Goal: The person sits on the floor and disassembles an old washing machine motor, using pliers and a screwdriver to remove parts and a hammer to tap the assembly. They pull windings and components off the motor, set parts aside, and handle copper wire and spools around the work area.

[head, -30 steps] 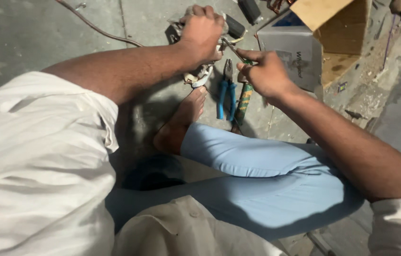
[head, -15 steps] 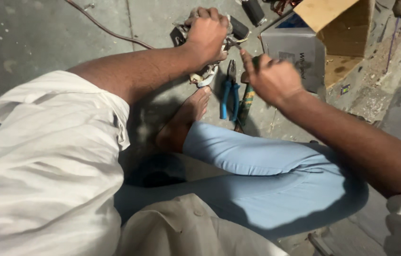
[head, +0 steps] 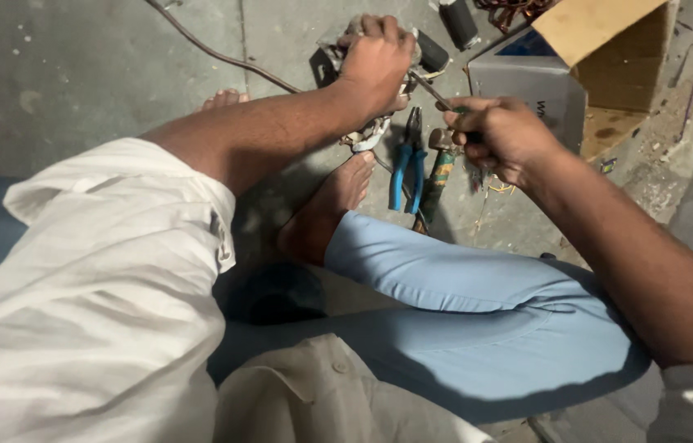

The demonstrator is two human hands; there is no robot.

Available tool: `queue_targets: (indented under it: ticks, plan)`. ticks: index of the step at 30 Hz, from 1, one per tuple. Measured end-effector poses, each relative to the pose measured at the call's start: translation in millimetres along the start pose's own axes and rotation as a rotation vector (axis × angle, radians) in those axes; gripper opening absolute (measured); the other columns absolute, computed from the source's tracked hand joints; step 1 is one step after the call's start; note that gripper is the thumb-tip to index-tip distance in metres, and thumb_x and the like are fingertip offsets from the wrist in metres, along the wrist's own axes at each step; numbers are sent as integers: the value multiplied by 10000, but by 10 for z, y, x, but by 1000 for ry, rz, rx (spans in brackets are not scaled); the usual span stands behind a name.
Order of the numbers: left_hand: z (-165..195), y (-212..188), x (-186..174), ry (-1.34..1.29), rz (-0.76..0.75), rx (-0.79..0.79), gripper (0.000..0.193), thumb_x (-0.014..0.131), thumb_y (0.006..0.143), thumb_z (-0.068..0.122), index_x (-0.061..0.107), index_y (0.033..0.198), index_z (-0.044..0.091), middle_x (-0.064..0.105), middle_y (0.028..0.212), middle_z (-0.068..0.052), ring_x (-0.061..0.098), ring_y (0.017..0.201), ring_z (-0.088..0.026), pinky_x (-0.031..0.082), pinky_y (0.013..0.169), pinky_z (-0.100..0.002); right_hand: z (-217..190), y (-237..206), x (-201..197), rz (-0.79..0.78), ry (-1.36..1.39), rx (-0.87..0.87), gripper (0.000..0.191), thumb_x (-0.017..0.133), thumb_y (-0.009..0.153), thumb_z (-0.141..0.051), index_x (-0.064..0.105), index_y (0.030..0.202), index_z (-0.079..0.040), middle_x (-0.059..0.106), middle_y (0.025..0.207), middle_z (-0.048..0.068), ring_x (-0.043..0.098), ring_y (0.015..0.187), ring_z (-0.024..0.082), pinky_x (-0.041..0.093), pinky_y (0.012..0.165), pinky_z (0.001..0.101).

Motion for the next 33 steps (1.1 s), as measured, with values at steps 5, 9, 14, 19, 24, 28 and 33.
queue_targets:
  ticks: [5,9,14,19,24,28,33]
  plan:
    - [-72,4,8,-46,-8,-37,900,876,558,580,607,1211,22,607,1064,-217,632,940,-415,597,606,-598,-306,-273,420,353,-1663,-596,732,661,797,-109,514,1513,-70,709,917,179,692,574,276,547,474,389]
    - [-84,39,-16,-67,-13,-33,896,883,547,590,619,1192,26,611,1058,-219,640,917,-413,597,597,-586,-462,-371,322,367,-1481,-621,572,687,861,-181,598,1424,-128,712,930,180,688,681,328,543,564,439]
    - [-63,47,-31,-25,-15,-46,893,874,547,605,618,1184,33,613,1043,-208,640,915,-422,596,580,-600,-341,-129,-20,159,-331,-262,453,677,911,-166,663,1360,-106,721,932,146,653,710,273,521,601,400]
    - [-62,50,-41,-45,-35,-26,885,872,586,602,608,1195,16,610,1051,-209,635,931,-418,594,592,-609,-271,-13,-187,67,50,-71,386,685,916,-160,694,1295,-85,714,891,130,635,654,250,493,558,385]
    - [-59,55,-29,-40,-6,-30,896,880,534,597,614,1175,31,609,1043,-204,635,922,-420,591,566,-599,-457,-165,35,252,-722,-414,322,693,922,-155,725,1230,-65,707,850,113,616,598,228,465,515,370]
    - [-84,40,14,-41,4,-30,913,888,537,606,621,1194,31,619,1029,-218,652,887,-410,580,604,-564,-407,-402,302,469,-1479,-901,407,669,871,-111,727,1274,-82,733,864,128,680,626,286,504,527,407]
    - [-138,35,4,-73,-2,-16,886,885,575,608,629,1183,17,620,1042,-214,655,891,-409,577,630,-541,-344,-102,32,496,-1191,-979,391,730,888,-171,740,1253,-30,746,918,162,710,732,288,545,616,405]
Point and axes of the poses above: each hand's wrist, its own y-axis towards the middle knuckle, its own x-axis out of the palm, z = x × y, the point moved 4 cm from there along y, towards the middle knuckle
